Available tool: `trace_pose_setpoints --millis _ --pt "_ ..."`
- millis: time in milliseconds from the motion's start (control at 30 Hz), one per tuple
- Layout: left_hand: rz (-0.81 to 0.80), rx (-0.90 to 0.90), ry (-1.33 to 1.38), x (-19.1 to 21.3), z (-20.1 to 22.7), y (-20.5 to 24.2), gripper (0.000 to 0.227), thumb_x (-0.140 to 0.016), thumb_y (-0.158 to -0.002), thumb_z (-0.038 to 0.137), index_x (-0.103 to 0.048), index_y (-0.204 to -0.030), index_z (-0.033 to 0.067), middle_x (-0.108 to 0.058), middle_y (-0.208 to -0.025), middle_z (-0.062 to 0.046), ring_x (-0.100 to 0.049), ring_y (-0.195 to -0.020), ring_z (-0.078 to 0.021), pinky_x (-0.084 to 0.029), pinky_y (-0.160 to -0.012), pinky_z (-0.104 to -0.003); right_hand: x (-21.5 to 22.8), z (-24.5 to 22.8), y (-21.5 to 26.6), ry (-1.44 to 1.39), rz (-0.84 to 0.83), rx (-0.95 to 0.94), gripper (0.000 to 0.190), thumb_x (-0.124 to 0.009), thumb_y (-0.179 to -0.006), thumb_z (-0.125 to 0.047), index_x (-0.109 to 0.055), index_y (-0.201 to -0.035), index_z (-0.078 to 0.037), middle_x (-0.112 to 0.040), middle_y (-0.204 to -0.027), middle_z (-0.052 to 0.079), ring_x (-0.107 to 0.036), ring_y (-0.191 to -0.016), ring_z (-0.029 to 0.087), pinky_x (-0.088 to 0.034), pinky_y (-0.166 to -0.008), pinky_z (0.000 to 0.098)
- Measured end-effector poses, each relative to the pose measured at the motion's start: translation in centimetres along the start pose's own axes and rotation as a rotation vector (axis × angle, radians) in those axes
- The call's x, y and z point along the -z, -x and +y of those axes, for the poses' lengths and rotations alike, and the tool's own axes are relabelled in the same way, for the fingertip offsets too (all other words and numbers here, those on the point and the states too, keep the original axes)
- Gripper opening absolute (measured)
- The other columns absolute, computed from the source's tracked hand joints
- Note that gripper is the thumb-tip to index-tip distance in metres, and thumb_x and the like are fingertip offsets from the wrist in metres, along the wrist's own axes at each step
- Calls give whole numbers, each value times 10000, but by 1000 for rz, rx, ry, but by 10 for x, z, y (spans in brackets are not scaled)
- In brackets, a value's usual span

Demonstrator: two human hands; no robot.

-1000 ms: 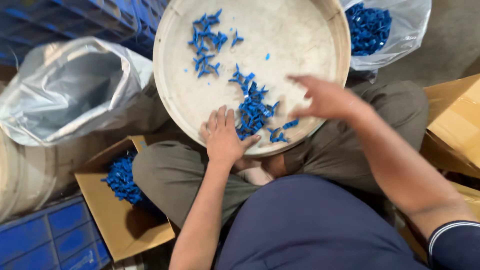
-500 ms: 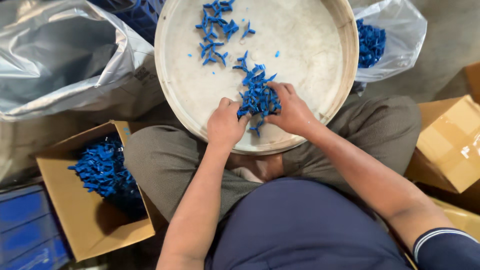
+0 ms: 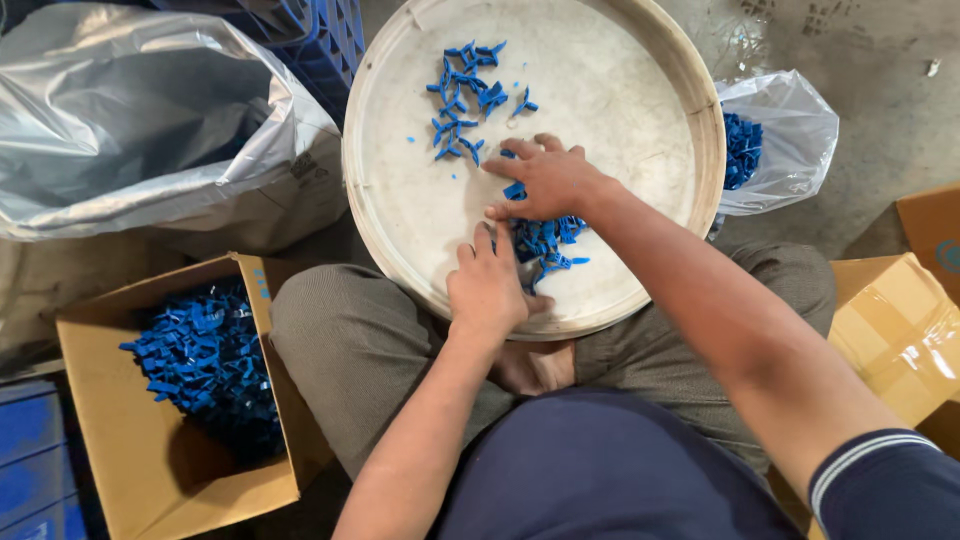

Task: The person sits on the floor and sorts small blue plastic parts from a white tray into a clear plastic bag. They pick up handfuls of parts, separate them, and place them into the bag, repeating this process until the tray is empty.

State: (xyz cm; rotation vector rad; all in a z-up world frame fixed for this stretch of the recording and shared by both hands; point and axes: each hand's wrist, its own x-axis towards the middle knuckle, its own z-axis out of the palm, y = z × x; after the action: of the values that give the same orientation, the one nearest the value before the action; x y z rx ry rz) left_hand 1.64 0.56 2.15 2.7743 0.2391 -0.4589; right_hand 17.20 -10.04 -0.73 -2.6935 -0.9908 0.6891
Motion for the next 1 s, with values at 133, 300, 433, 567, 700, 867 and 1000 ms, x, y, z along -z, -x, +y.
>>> trace_pose_setpoints --millis 133,300,433,567,700,867,1000 --pt "107 -54 133 -10 -24 -9 1019 -944 -562 371 -461 -1419 106 -514 -1324 -141 -599 -1086 -396 -556 -823 -496 -1 12 16 6 -114 97 947 -777 -681 -739 -468 -1494 -364 -380 -1615 64 -368 -1415 477 -396 -1083 630" --pt "154 -174 217 -28 -30 -19 598 -827 -622 155 -656 -1195 130 -559 -1168 -159 -654 -923 -412 -553 -794 -498 -17 15 73 104 -141 55 1326 -955 -414 -568 -324 -1565 -380 -256 -1613 199 -425 -1250 578 -451 -1019 594" --pt "186 -194 250 -44 -23 -23 464 -724 -687 75 -725 -1146 137 -601 -1143 -158 -645 -928 -423 -548 -822 -492 -35 3 84 58 -52 -42 1226 -971 -409 -402 -421 -1505 -414 -327 -1553 235 -477 -1164 576 -493 -974 568" --pt "294 -230 526 -65 -23 -33 478 -691 -728 102 -699 -1206 98 -663 -1269 -131 -660 -1094 -392 -536 -954 -464 -46 23 80 -132 117 -55 904 -897 -564 -313 -588 -1412 -369 -478 -1406 232 -539 -1108 523 -500 -990 538" --pt "400 -220 695 -84 -34 -45 517 -658 -784 70 -651 -1300 44 -644 -1342 -170 -627 -1236 -378 -498 -1048 -422 -70 36 73 -340 275 50 819 -887 -599 -311 -631 -1376 -271 -523 -1272 238 -576 -1130 436 -497 -988 508" --pt "332 -198 1131 -100 -34 -55 590 -584 -799 -62 -589 -1387 -24 -570 -1408 -157 -552 -1299 -293 -428 -1073 -367 -91 32 70 -616 463 97 746 -867 -696 -217 -619 -1398 -176 -525 -1256 216 -581 -1142 390 -530 -979 464" --pt "33 108 1640 -101 -29 -68 623 -529 -807 -71 -593 -1420 24 -640 -1206 -148 -597 -1039 -251 -514 -895 -365 -89 28 73 -1190 232 -121 776 -811 -691 -118 -533 -1405 -243 -513 -1277 104 -630 -1068 242 -640 -728 396"
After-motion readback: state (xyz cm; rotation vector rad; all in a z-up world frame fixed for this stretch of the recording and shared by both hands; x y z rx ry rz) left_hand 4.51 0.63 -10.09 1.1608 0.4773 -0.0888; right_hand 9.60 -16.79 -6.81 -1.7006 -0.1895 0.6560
